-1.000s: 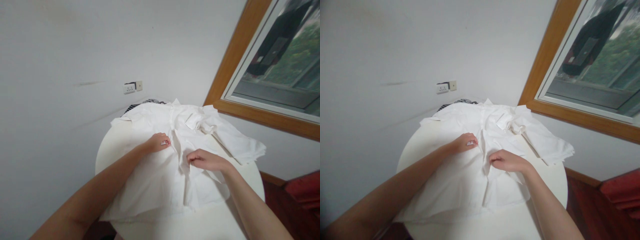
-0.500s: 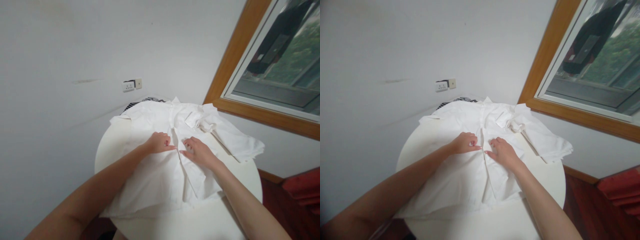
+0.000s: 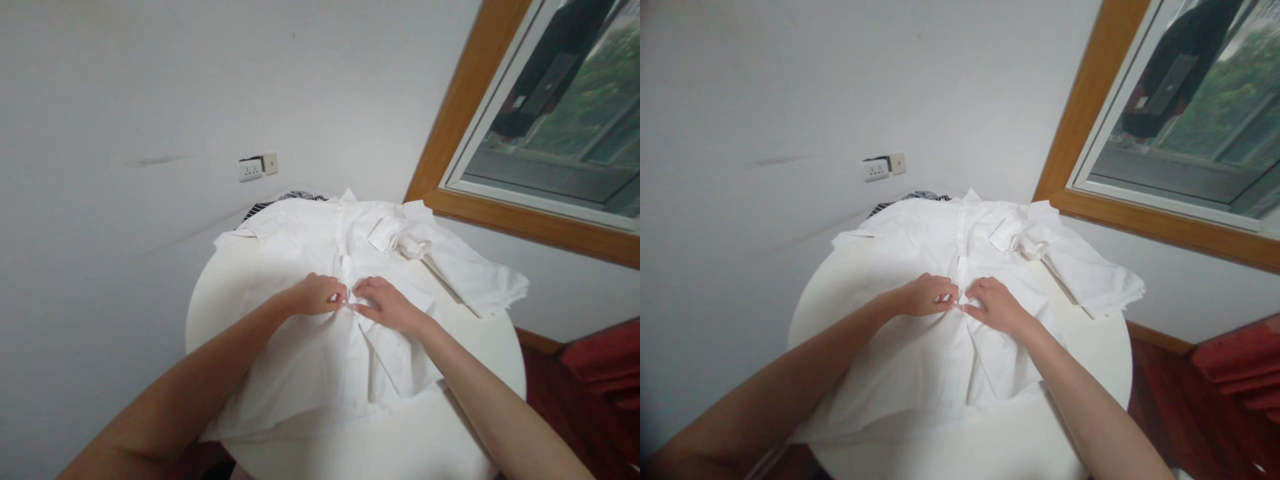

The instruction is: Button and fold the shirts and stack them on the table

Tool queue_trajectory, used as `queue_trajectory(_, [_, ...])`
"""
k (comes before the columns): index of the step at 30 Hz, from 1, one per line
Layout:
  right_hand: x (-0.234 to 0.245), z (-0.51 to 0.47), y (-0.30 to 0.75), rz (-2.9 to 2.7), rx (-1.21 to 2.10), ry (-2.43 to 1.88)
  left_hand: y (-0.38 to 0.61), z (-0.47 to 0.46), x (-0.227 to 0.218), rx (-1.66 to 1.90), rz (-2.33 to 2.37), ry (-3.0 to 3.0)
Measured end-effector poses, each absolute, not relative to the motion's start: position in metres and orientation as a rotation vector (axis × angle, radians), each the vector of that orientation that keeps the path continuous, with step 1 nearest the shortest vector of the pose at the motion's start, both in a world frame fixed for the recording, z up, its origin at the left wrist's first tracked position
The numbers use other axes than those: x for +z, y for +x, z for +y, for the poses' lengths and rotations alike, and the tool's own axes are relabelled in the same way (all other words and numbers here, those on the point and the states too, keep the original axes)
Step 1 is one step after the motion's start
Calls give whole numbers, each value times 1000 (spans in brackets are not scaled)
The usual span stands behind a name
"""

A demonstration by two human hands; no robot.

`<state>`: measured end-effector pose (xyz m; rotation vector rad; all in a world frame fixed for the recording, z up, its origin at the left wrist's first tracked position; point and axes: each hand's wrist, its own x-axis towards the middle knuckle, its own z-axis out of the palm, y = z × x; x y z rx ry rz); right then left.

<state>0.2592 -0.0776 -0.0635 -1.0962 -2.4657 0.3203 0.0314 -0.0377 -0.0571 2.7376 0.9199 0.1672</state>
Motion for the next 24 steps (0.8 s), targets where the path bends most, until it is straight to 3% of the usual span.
queue_trajectory(5, [-56, -75, 269, -2484, 477, -1006, 31, -30, -62, 180, 948, 2658])
queue_trajectory(9, [-48, -74, 278, -2505, 707, -1017, 20, -18, -66, 253, 1378, 2559])
queue_trajectory(11, [-47, -69, 284, -2440, 577, -1191, 12, -15, -64, 230, 1691, 2475])
queue_trajectory(13, [-48, -63, 292, -2292, 209, -1468, 5, -14, -59, 111, 1918, 2358])
queue_trajectory(17, [-58, -52, 309, -1999, -374, -2003, -4, -15, -48, -139, 2034, 2214])
queue_trajectory(24, [-80, -43, 314, -2001, -339, -2272, -3, -14, -56, -178, 1749, 2548])
